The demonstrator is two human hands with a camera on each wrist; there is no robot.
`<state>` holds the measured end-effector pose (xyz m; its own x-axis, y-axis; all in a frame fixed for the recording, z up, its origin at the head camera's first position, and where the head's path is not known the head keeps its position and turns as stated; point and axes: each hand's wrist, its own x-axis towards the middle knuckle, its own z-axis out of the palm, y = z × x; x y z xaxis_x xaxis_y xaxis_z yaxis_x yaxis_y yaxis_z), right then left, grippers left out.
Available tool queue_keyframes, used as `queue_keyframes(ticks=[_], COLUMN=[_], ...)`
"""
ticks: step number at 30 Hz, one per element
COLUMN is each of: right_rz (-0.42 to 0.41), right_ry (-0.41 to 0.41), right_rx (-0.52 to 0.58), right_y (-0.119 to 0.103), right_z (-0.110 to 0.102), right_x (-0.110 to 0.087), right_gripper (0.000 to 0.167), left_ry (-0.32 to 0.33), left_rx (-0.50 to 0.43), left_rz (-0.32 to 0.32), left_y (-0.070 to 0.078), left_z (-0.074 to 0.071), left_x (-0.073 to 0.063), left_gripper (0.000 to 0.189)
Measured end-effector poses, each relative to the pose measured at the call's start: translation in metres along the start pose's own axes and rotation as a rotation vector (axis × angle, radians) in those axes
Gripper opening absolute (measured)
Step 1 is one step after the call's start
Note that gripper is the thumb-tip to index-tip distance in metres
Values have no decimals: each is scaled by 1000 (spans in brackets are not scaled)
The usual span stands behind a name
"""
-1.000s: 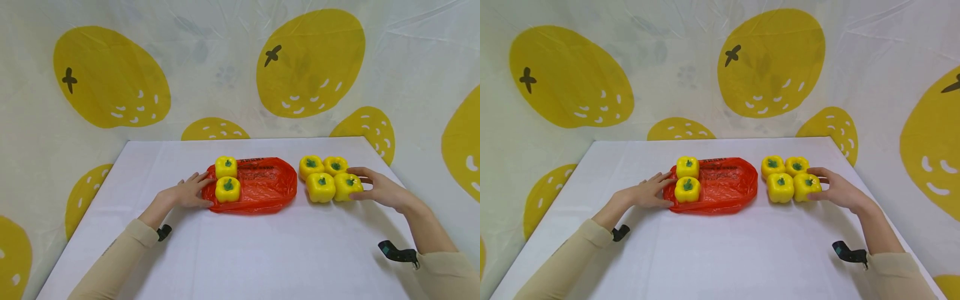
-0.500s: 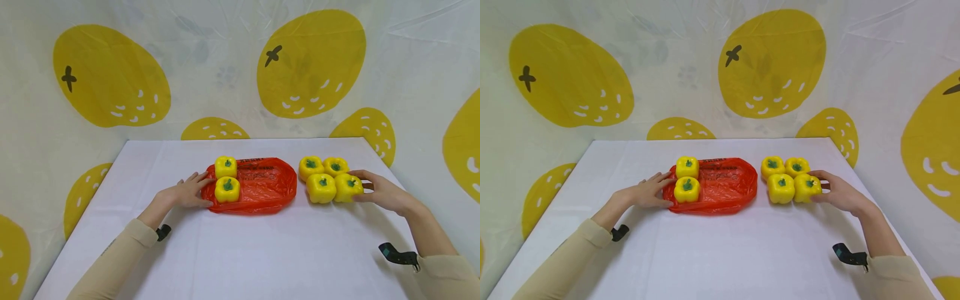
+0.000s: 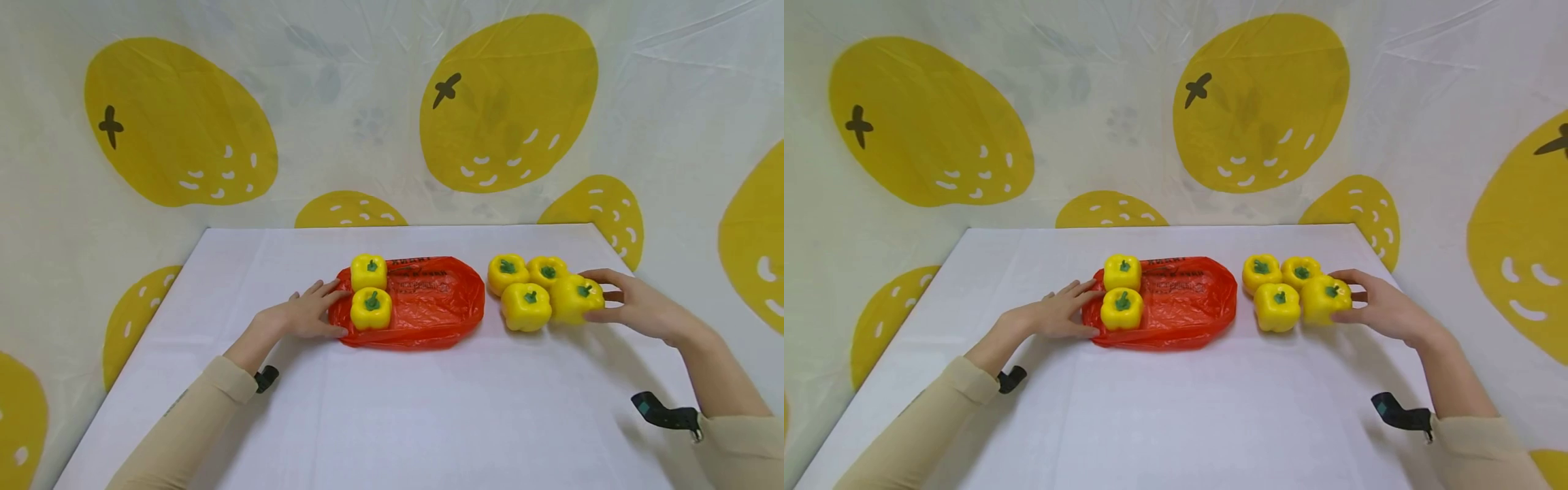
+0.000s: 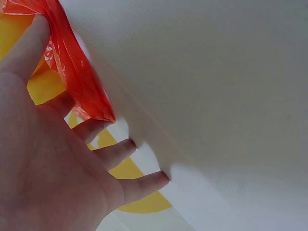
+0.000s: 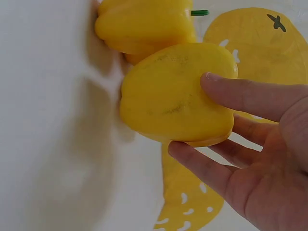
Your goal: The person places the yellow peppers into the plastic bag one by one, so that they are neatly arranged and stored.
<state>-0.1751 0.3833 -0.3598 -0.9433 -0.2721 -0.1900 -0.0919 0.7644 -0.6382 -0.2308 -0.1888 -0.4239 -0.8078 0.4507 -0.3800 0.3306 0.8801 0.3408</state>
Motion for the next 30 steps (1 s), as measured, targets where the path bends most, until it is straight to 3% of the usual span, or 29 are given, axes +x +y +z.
queue_keyframes(ticks=[19,30], right_rz=[-25,-35], right_ry=[40,57], right_rx=[-60,-72], right_y=[-35,-63], right_z=[-38,-45], right_x=[8,19], right_gripper=[78,77], left_ry=[-3,-1], left_rx=[-4,-4], left_rz=[-3,-2], left_y=[0,-1], left_z=[-1,0], left_x=[-2,-2], left_gripper=[92,92])
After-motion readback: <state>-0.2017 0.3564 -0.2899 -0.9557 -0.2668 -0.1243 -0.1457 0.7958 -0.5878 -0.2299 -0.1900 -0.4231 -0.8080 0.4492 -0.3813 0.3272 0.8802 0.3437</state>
